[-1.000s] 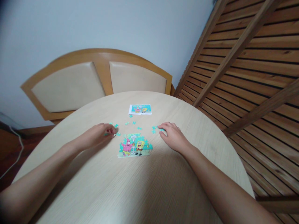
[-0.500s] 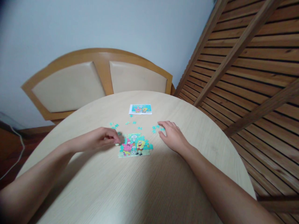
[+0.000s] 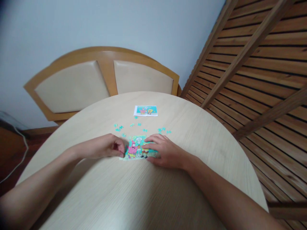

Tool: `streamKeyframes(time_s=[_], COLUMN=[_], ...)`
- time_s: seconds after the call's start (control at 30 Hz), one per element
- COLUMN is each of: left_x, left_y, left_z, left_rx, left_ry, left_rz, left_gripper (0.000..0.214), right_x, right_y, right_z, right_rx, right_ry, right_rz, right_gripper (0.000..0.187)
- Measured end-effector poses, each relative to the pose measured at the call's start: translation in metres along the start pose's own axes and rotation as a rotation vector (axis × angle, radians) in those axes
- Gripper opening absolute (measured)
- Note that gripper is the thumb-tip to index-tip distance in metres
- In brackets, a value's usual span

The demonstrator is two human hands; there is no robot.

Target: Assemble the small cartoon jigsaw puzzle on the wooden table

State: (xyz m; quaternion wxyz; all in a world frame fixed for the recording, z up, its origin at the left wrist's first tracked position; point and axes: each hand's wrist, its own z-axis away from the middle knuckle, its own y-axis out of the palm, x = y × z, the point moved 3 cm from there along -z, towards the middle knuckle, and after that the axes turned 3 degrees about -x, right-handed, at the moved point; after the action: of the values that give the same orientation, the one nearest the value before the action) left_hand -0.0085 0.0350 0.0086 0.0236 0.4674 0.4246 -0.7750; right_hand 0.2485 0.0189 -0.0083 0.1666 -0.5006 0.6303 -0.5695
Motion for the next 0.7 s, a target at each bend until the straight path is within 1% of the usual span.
streamKeyframes(time_s=[0.2,0.37,0.47,0.53,0.6,0.7], left_x=[-0.011,-0.014,-0.010,-0.006,-0.005,-0.007], left_y=[-0.001,-0.004,-0.007,-0.009,-0.008,-0.002], left_z=[0.000,0.002,0.005,0.007,0.009,0.010], left_rx=[-0.012,0.026,0.011,0.002,0.015,0.044], left_ry=[0.048,0.089,0.065,0.019,-0.031,-0.062], left_rz=[-0.067,-0.109,-0.155,-0.172,-0.179,-0.217], left_gripper=[0.025,0.030,0.030,0.024,0.020,0.022], right_x=[-0.004,-0.003,-0.003,-0.003,-0.004,-0.003], right_y=[0.002,0.001,0.001,0.001,0.001,0.001], right_z=[0.000,0.000,0.000,0.001,0.001,0.000], right_rx=[0.013,0.023,0.023,0.019,0.015,0.013], right_ry=[0.001,0.006,0.009,0.010,0.006,0.008], right_rz=[-0.016,-0.017,-0.020,-0.022,-0.028,-0.033], right_gripper=[0.037,0.037,0.037,0.036,0.036,0.036])
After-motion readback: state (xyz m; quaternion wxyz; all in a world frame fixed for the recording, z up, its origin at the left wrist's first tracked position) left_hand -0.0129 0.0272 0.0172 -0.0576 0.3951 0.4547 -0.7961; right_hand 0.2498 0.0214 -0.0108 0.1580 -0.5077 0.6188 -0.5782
